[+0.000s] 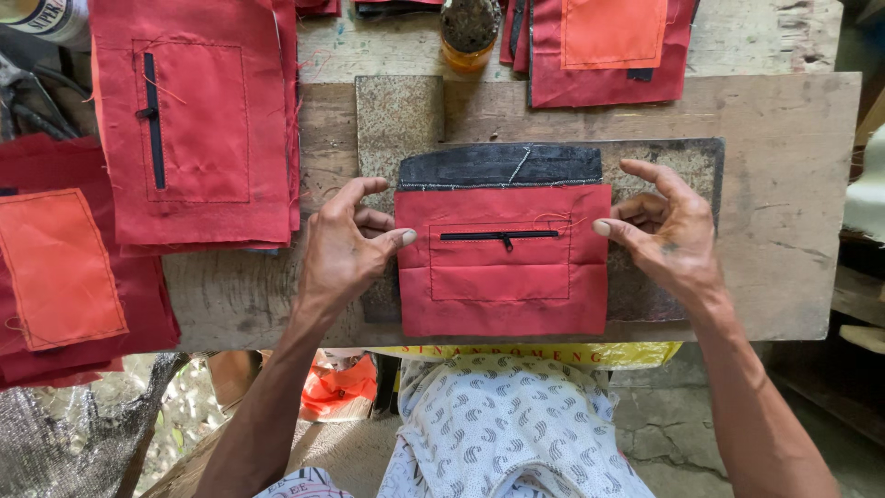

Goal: The person aligns red fabric pouches with zippers on a wooden board and uses a cylindrical tool to rub along the seams and edges. They repeatedly pick up pouches, position them, rub the seams, and place them into a stack.

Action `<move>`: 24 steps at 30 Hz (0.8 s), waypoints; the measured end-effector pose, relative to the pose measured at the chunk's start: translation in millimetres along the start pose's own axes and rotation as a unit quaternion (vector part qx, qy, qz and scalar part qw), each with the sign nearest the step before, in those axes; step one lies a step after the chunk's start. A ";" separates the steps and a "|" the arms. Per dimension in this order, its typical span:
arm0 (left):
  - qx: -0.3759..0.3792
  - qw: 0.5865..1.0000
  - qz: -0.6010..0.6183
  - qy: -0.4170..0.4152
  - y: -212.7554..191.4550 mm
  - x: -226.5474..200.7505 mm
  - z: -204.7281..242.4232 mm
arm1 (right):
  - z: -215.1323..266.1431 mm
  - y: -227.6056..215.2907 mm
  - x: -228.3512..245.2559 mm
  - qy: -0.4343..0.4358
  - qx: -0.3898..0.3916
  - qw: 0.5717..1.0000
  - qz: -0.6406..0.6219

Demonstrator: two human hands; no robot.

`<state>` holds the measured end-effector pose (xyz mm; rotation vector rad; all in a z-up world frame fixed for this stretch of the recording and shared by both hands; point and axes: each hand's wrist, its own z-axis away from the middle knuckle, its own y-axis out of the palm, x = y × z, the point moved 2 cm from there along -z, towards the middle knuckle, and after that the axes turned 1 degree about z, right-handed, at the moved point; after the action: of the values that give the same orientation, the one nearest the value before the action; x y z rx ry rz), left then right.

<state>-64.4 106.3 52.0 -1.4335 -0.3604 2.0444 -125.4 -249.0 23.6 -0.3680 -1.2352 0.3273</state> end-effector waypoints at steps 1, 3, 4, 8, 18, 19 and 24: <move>-0.006 1.000 -0.007 0.003 0.6 -1.0 -0.3 | 0.2 0.8 0.4 0.002 -0.005 1.000 -0.001; 0.001 0.998 0.045 -0.036 1.5 0.0 -0.2 | -0.7 -0.7 2.4 -0.003 -0.013 1.000 -0.005; 0.003 0.996 0.071 -0.056 1.6 1.0 -0.8 | -1.1 -3.2 4.1 -0.011 -0.016 1.000 -0.008; -0.018 0.994 0.106 0.031 -7.1 2.3 -12.0 | -10.5 -10.8 6.3 -0.013 -0.023 0.998 -0.060; -0.029 0.996 0.065 0.057 -4.1 11.4 -44.3 | -39.3 -2.5 2.2 0.006 -0.047 0.999 -0.026; -0.030 0.996 0.063 0.057 -3.8 11.9 -44.7 | -39.8 -1.9 2.4 -0.004 -0.048 0.999 -0.017; -0.035 0.995 0.053 0.081 -2.5 12.3 -45.6 | -41.0 -4.9 4.4 -0.021 -0.047 0.998 0.047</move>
<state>-24.5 110.3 26.8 -1.6821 -0.2956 1.9977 -84.7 -255.3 17.9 -0.5030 -1.2796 0.3606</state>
